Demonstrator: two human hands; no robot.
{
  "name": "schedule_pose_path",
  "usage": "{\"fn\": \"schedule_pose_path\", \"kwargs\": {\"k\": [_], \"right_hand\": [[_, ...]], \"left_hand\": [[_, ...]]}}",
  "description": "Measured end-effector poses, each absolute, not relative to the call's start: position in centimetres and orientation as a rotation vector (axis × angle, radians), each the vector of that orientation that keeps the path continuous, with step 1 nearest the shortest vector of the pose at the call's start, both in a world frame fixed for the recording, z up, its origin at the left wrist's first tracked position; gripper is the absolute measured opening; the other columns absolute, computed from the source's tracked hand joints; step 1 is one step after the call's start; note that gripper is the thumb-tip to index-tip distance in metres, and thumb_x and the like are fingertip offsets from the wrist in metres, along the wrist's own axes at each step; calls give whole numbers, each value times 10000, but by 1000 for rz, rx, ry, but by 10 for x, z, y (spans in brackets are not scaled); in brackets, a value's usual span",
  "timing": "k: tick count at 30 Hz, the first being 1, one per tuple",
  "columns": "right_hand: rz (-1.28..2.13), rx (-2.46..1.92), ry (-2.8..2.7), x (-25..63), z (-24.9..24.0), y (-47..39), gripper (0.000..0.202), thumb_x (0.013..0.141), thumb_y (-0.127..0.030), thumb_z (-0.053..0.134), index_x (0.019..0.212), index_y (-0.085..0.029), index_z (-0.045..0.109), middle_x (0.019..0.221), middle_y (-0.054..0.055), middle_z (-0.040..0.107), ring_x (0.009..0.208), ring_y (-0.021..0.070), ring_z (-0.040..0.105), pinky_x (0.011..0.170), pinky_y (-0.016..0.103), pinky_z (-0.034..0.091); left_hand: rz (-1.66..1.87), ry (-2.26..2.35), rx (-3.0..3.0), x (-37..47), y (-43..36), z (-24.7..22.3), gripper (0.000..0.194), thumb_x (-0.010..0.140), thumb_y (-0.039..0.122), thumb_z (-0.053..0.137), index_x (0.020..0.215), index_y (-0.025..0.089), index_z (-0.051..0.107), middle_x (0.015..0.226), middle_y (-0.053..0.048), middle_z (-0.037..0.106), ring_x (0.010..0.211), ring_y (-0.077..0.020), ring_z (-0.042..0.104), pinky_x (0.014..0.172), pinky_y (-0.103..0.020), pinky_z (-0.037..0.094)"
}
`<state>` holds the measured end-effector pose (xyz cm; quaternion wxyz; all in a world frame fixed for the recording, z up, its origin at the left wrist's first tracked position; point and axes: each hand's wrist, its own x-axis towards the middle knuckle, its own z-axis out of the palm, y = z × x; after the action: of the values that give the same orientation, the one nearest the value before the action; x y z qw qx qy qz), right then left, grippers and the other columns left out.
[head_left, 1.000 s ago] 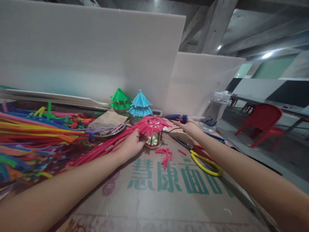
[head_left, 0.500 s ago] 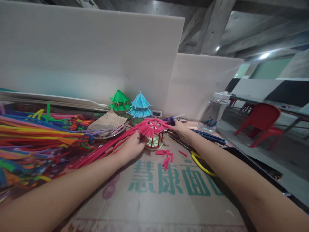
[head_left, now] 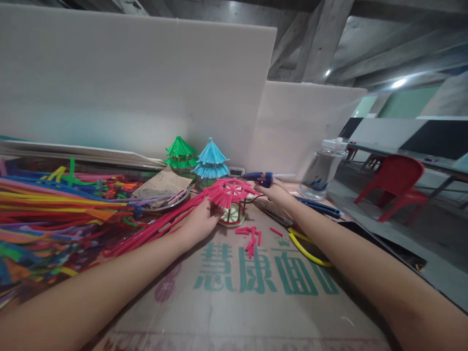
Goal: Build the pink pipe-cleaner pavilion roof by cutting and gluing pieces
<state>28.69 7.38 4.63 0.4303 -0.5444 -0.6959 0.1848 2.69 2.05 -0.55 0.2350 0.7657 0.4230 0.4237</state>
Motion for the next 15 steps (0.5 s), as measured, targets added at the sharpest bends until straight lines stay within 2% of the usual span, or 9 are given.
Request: {"fn": "schedule_pose_path", "kwargs": {"k": [4,7,11,15], "right_hand": [[574,-1295,-1641,291,59,35,305,892,-350,548,1093,-145,651,1065,135,745,835,228,738,754,323,566],[546,-1273,-1587,295,57,-6,286,897,-365,543,1100,-189,642,1172,112,710,890,235,733,777,338,561],[391,-1250,-1690,297,45,-50,250,905,-438,546,953,-229,675,855,49,733,807,230,703,757,361,562],[264,-1228,-1805,292,42,-67,217,872,-456,590,847,-246,639,793,34,706,759,229,677,718,363,568]], "left_hand": [[1282,1166,2118,24,22,-3,238,852,183,493,1037,163,642,1055,-109,713,1085,-275,631,1020,-442,454],[1367,1125,2070,24,22,-1,344,838,143,479,1157,148,608,1145,-124,689,1175,-277,586,1072,-471,417],[1389,1068,2085,25,23,0,381,828,128,500,1201,132,577,1226,-134,652,1198,-268,577,1092,-469,408],[1424,1121,2204,24,22,0,300,810,115,533,1097,123,620,1196,-151,641,1167,-280,577,1079,-457,416]]}}
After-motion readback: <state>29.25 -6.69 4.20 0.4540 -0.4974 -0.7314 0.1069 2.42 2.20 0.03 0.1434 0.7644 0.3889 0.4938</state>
